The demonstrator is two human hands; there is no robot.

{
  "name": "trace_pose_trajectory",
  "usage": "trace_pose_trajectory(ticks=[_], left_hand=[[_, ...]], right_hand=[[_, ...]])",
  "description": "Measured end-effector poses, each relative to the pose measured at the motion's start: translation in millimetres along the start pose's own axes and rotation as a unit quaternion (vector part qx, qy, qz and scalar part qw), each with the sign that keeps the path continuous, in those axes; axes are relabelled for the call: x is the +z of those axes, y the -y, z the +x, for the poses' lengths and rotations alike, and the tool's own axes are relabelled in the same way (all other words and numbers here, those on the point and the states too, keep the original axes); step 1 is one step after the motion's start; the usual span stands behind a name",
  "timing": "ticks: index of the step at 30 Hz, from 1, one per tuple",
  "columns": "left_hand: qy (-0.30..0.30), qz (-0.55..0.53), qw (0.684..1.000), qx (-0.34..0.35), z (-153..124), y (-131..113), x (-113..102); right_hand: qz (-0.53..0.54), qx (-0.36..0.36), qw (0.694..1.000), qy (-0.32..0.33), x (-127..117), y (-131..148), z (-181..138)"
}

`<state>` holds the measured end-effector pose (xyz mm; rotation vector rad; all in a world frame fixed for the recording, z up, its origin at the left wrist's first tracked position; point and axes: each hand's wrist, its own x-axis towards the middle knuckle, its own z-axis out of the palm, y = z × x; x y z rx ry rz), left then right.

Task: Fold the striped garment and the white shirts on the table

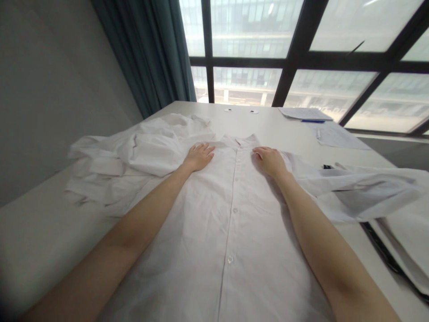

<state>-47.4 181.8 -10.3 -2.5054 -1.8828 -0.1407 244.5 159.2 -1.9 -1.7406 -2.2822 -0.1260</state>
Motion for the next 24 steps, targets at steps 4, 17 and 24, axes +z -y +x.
trace_pose_trajectory(ticks=[4, 17, 24], left_hand=[[0.001, 0.001, 1.000, -0.002, 0, 2, 2], [-0.056, -0.019, 0.995, -0.082, 49, -27, -21], [-0.045, -0.054, 0.987, -0.145, 78, -26, -10]], right_hand=[[0.024, -0.043, 0.998, 0.037, 11, 20, 1], [0.043, 0.033, 0.999, 0.001, 22, 13, 4], [0.041, 0.040, 0.998, -0.002, 24, 14, 4]])
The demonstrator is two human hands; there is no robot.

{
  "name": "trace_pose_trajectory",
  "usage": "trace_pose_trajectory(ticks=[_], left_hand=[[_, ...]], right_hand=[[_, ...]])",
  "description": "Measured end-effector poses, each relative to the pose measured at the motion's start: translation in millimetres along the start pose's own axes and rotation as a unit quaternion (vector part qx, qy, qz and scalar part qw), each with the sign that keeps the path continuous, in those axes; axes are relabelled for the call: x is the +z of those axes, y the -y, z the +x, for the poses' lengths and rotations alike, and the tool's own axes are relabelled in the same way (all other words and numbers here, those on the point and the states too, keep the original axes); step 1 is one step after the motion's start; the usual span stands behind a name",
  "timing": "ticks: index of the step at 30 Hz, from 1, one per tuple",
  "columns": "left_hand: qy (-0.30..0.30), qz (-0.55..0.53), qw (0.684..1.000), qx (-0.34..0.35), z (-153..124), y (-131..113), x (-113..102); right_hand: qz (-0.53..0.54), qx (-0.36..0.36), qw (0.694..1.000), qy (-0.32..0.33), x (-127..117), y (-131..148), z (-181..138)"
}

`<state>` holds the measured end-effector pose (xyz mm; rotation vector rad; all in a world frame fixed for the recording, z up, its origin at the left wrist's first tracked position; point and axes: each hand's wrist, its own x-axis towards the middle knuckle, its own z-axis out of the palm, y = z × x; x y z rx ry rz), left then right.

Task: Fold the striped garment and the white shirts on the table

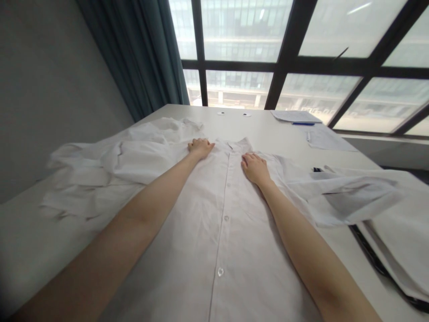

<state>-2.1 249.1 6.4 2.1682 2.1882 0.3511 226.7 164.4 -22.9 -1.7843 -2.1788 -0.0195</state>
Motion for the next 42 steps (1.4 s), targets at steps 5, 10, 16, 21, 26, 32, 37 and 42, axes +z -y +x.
trace_pose_trajectory(ticks=[5, 10, 16, 21, 26, 32, 37, 42], left_hand=[[-0.005, -0.027, 1.000, 0.006, 6, 1, 9], [-0.036, -0.027, 0.999, 0.002, -1, 1, 10], [-0.057, -0.003, 0.997, 0.057, -20, -11, 1], [-0.022, 0.012, 0.990, 0.137, -48, -27, 8], [0.022, 0.024, 0.988, 0.151, -59, -21, 14], [0.080, 0.032, 0.984, 0.153, -51, -10, 14], [0.084, 0.045, 0.987, 0.127, -47, 10, 10], [-0.018, 0.062, 0.989, 0.131, -50, 28, 1]], right_hand=[[-0.005, 0.005, 1.000, 0.002, -1, 2, 0], [-0.013, 0.008, 1.000, 0.011, -3, 4, -2], [-0.037, 0.023, 0.998, 0.046, -3, 5, -1], [-0.050, 0.029, 0.996, 0.069, -3, 5, 0], [-0.060, 0.042, 0.994, 0.083, -3, 3, 2], [-0.071, 0.096, 0.990, 0.080, -14, -23, -1], [-0.081, 0.114, 0.988, 0.063, -18, -43, -6], [-0.089, 0.089, 0.992, 0.006, -18, -37, -6]])
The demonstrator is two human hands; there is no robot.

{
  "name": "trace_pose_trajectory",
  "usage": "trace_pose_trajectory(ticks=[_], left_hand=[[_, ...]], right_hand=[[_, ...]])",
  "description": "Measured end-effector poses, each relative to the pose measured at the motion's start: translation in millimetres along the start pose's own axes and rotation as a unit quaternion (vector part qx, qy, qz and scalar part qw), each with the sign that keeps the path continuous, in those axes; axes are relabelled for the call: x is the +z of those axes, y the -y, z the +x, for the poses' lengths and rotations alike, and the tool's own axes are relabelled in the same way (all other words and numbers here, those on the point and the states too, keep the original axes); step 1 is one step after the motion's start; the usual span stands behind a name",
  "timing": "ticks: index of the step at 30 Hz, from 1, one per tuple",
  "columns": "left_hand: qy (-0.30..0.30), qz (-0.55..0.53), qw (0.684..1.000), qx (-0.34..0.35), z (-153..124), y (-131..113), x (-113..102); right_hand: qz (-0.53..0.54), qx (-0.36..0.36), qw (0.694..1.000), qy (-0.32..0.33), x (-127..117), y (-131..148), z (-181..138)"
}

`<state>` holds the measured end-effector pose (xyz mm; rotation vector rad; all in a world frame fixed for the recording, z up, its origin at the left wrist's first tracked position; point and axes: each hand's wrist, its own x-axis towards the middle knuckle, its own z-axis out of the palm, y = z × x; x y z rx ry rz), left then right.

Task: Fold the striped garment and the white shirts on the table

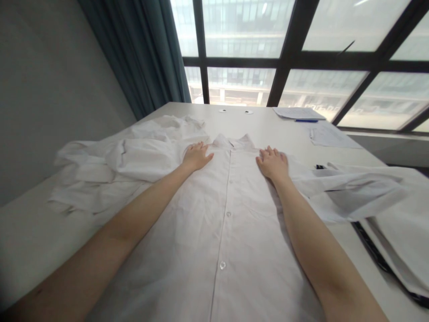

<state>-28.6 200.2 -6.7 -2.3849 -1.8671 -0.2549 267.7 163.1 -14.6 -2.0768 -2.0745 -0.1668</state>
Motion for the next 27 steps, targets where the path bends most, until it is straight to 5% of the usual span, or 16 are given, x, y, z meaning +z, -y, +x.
trace_pose_trajectory(ticks=[3, 6, 10, 18, 23, 27], left_hand=[[-0.037, 0.004, 0.999, 0.032, -11, -12, -8], [-0.026, -0.005, 0.995, 0.097, -29, -36, -11], [0.018, -0.013, 0.990, 0.137, -49, -54, -5], [0.100, -0.006, 0.991, 0.088, -48, 2, -8], [0.092, 0.010, 0.994, 0.064, -51, 34, -11], [0.058, 0.021, 0.997, 0.050, -52, 34, -15]], right_hand=[[0.027, -0.089, 0.995, -0.028, -3, 14, 1], [0.050, -0.171, 0.984, 0.017, -2, 31, 1], [0.051, -0.195, 0.978, 0.059, 6, 42, 0], [0.019, -0.141, 0.984, 0.104, 6, 17, 0], [-0.004, -0.074, 0.993, 0.095, -4, -22, -9], [-0.020, -0.049, 0.997, 0.053, -15, -27, -17]])
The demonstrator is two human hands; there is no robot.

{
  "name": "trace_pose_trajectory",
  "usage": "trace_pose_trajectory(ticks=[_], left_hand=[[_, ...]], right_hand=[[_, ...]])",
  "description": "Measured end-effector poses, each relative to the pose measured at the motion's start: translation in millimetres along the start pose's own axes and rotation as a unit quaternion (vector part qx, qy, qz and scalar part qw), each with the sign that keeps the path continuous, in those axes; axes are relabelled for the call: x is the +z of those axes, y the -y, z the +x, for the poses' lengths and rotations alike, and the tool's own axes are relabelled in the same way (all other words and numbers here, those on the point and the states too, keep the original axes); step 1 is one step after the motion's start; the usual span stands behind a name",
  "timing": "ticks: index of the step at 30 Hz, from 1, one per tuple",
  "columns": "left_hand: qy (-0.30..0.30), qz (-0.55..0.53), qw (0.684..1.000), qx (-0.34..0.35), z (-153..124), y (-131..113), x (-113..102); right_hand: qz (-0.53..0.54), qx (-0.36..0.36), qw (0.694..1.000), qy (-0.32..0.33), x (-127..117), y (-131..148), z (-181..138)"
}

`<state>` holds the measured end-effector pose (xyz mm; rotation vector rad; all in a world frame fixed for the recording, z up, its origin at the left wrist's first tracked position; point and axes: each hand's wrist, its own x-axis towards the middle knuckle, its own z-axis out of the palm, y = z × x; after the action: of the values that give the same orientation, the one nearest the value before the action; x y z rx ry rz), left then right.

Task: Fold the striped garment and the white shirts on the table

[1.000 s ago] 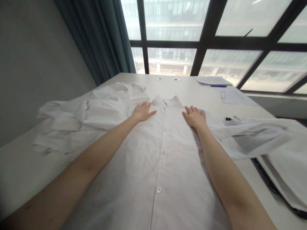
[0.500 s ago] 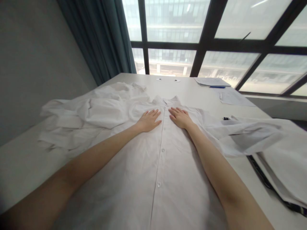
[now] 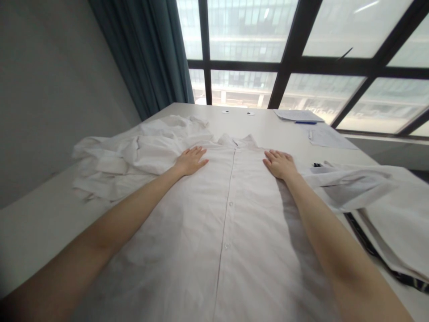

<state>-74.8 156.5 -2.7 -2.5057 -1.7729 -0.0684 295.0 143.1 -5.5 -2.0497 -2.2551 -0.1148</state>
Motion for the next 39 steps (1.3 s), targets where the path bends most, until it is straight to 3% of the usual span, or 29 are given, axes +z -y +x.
trace_pose_trajectory(ticks=[5, 8, 11, 14, 18, 24, 28, 32, 36, 39], left_hand=[[-0.053, 0.016, 0.998, 0.016, -20, -39, -8], [-0.049, -0.009, 0.995, 0.086, -46, -72, -6], [-0.015, -0.036, 0.992, 0.123, -67, -89, -2], [0.029, -0.048, 0.990, 0.128, -73, -82, -3], [0.051, -0.043, 0.992, 0.109, -76, -54, -5], [0.031, -0.009, 0.996, 0.082, -98, -10, -1], [-0.009, 0.018, 0.997, 0.073, -108, -4, -6], [-0.039, 0.009, 0.993, 0.112, -116, -31, -16], [-0.018, -0.058, 0.981, 0.184, -132, -76, -18], [-0.017, -0.058, 0.973, 0.223, -146, -97, -15]], right_hand=[[0.010, -0.027, 0.997, -0.070, -8, 49, -23], [0.032, -0.082, 0.995, -0.043, -2, 83, -49], [0.040, -0.105, 0.994, -0.013, 4, 95, -72], [0.040, -0.089, 0.995, 0.013, 3, 83, -83], [0.026, -0.045, 0.998, 0.031, 0, 48, -90], [-0.005, -0.017, 1.000, -0.009, 6, 4, -106], [-0.048, 0.000, 0.997, -0.063, 4, 0, -114], [-0.036, -0.039, 0.993, -0.108, -4, 30, -128], [0.070, -0.166, 0.982, -0.059, -9, 87, -156], [0.088, -0.191, 0.977, -0.021, -11, 116, -176]])
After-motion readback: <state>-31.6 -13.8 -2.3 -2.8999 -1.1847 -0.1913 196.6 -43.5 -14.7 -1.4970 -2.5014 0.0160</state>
